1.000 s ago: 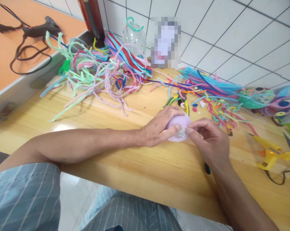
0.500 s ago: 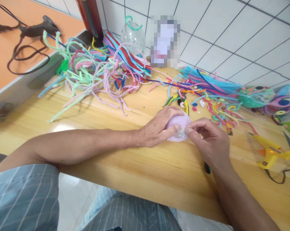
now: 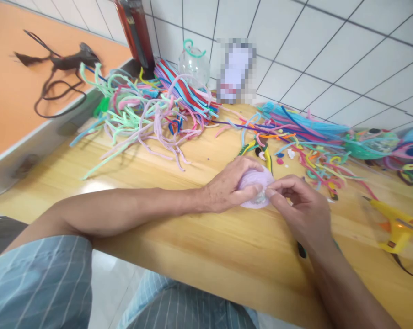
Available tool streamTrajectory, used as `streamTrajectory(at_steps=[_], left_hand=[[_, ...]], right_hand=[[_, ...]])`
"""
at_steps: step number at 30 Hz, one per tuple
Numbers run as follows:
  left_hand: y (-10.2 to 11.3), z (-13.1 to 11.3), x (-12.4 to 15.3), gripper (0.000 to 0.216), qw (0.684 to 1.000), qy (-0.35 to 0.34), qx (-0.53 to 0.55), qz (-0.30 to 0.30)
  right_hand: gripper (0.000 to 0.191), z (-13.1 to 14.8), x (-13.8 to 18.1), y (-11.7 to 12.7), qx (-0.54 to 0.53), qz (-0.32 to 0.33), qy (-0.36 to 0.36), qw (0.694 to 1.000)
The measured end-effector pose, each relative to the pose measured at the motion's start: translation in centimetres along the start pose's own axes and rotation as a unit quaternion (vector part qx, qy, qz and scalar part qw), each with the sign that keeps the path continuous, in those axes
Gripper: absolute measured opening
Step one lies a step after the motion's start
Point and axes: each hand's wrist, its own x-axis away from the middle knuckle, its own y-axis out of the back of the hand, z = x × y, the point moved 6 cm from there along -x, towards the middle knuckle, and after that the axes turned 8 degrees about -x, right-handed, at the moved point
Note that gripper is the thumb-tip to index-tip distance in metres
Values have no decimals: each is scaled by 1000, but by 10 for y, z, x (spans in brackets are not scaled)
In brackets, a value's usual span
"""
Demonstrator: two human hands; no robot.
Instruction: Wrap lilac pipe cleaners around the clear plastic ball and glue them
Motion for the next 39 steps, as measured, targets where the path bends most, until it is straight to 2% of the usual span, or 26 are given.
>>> streamTrajectory(at_steps=[5,10,13,20,28,34,39], left_hand=[[-1,5,-3,40,999,27,13,18],[-3,4,-4,45,999,-12,3,40],[-5,7,-4,45,999,-5,1,50],[-4,8,-3,46,999,5,13,40],[1,2,0,43,1000,0,2,-1],[4,1,1,43,1000,1,8,-6],[5,5,2,44,999,24,26,-12]], right_hand=[[8,-4,0,0,-3,26,20,999],[1,-11,3,4,3,1,35,999],[2,-11,2,3,-6,5,33,999],[10,-10,4,3,-4,6,71,997],[30,-8,15,1,76,-13,199,977],[28,0,16,-1,145,-11,240,960],[36,-1,17,-4,172,17,250,953]])
